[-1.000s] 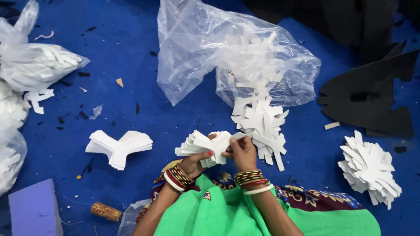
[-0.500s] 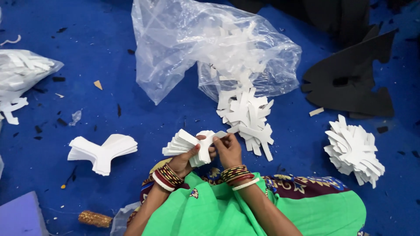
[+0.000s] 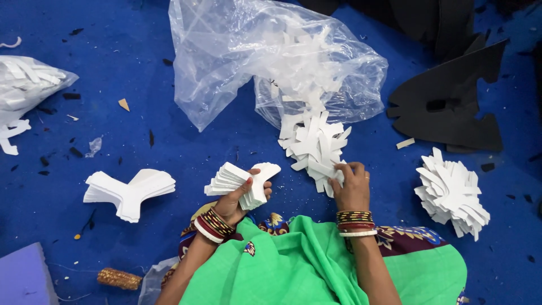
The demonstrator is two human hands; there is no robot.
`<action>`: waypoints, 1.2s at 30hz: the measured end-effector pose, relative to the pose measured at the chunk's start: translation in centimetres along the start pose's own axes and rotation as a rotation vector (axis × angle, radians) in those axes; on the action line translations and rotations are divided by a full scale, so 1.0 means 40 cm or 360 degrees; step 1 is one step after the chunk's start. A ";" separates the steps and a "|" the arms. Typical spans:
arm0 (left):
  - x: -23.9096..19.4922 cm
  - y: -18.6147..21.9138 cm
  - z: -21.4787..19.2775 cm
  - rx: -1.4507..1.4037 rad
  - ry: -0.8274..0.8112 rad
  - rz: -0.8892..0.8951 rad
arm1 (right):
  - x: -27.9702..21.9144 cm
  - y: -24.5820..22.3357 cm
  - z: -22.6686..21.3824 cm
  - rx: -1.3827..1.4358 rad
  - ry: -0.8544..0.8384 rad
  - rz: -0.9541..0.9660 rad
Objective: The person sorts Y-shaped white shoe components into organized stacks while sitting on the floor.
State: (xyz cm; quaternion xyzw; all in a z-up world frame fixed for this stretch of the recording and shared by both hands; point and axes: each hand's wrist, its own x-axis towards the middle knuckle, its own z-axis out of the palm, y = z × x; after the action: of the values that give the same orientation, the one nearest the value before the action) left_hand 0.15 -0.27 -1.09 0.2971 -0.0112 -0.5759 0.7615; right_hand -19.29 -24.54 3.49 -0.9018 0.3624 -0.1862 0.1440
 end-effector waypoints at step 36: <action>0.007 -0.004 -0.008 0.0042 0.0042 -0.0031 | 0.090 0.359 -0.319 -0.0032 0.0195 0.1044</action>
State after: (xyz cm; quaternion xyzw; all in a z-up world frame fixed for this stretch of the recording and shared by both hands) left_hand 0.23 -0.41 -1.54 0.3149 -0.0058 -0.5791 0.7520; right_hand -31.12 -38.67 9.98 -0.7256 0.6431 -0.1804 0.1653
